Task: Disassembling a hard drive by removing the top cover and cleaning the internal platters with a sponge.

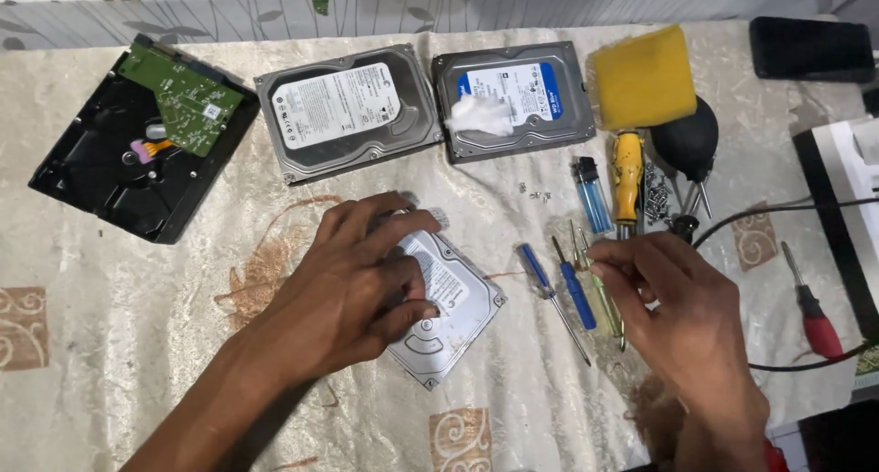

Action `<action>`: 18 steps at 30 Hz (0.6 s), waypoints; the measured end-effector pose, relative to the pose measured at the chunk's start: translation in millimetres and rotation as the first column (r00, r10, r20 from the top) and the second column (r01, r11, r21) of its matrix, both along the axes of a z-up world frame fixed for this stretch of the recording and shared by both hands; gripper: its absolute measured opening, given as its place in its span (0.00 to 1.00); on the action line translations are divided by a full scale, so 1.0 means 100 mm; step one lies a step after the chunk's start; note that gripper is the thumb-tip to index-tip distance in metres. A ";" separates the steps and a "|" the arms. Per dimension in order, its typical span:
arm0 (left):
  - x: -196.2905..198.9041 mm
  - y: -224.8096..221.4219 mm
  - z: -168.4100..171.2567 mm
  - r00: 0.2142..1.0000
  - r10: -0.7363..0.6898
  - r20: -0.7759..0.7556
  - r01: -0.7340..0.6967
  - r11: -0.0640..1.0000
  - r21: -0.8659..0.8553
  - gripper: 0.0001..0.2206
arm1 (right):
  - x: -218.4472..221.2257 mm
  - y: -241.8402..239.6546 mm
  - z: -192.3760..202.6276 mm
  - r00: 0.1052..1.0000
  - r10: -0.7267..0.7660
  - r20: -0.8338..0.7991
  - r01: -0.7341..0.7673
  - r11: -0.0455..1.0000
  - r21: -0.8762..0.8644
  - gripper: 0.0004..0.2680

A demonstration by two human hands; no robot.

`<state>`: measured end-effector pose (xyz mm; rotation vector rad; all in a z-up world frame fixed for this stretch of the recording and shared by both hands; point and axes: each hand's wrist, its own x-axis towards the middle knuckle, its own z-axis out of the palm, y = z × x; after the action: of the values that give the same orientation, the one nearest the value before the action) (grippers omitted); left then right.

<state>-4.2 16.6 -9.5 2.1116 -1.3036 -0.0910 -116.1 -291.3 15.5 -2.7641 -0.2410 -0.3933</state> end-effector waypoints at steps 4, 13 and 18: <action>-0.01 0.00 -0.03 1.000 0.003 -0.012 -0.003 1.000 -0.013 0.09 | -0.04 -0.03 0.03 0.999 -0.034 -0.016 0.034 0.999 0.009 0.05; -0.02 0.00 -0.08 0.991 0.034 -0.131 -0.044 0.996 -0.075 0.08 | -0.26 -0.06 -0.20 0.952 -0.283 -0.116 0.270 0.956 -0.114 0.04; -0.01 0.01 -0.10 0.990 0.032 -0.137 -0.042 0.997 -0.068 0.09 | -0.29 0.01 -0.18 0.969 -0.234 -0.080 0.224 0.968 -0.110 0.04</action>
<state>-5.3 17.6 -19.3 2.0323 -1.1708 -0.1676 -145.6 -290.0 -2.5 -2.9102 0.0861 -0.3162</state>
